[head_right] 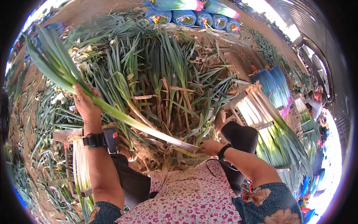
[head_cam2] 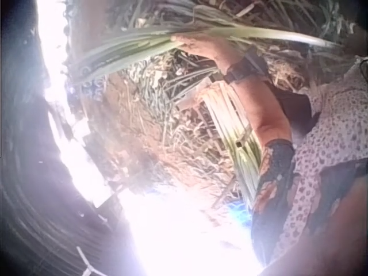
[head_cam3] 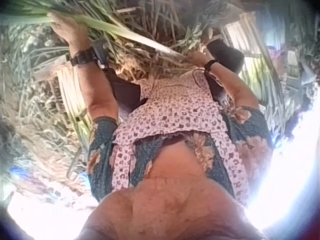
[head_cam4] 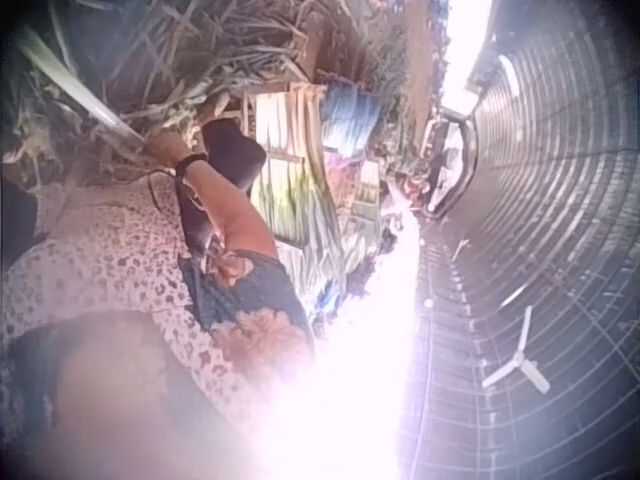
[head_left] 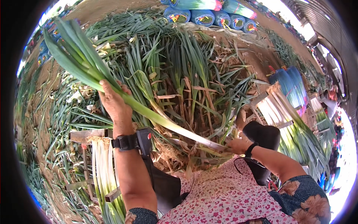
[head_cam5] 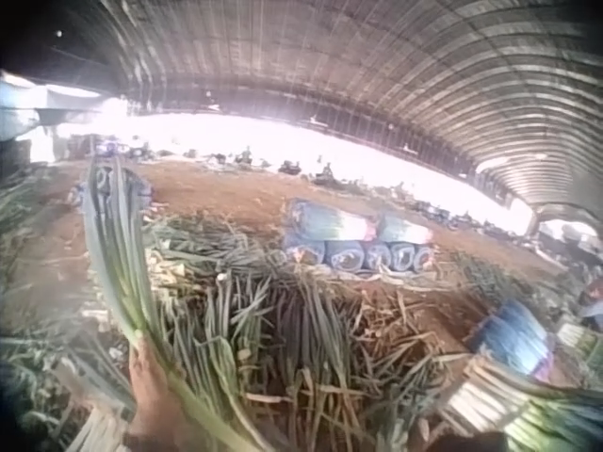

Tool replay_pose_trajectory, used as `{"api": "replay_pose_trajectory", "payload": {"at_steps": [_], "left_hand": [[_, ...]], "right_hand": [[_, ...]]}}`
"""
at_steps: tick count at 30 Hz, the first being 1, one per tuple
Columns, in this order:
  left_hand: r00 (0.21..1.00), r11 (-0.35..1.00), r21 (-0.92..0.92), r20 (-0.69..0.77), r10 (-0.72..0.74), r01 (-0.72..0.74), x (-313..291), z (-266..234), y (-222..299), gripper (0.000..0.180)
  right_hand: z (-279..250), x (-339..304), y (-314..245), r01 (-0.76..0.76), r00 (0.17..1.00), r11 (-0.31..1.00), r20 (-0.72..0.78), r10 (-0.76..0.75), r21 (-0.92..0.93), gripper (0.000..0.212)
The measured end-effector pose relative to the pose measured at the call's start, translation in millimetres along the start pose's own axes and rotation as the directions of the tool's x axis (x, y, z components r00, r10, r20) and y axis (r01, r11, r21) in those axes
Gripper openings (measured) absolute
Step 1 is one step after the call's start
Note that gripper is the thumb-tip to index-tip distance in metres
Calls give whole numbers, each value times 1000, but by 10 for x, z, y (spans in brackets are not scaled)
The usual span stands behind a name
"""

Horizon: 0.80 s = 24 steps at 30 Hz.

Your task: The recorder is peeling the outer layers off leeks and trimming them in an agricultural processing facility.

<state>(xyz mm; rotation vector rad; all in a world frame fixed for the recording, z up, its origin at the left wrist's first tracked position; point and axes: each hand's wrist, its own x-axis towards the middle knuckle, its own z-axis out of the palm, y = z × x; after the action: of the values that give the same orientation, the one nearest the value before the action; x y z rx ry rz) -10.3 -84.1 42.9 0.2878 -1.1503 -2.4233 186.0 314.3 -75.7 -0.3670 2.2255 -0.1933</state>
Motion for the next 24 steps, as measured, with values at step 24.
{"api": "replay_pose_trajectory", "payload": {"at_steps": [24], "left_hand": [[991, 987, 132, -109, -76, 91, 126, -265, -8, 31]], "right_hand": [[-28, -271, 9, 351, 801, 926, -558, -217, 143, 40]]}}
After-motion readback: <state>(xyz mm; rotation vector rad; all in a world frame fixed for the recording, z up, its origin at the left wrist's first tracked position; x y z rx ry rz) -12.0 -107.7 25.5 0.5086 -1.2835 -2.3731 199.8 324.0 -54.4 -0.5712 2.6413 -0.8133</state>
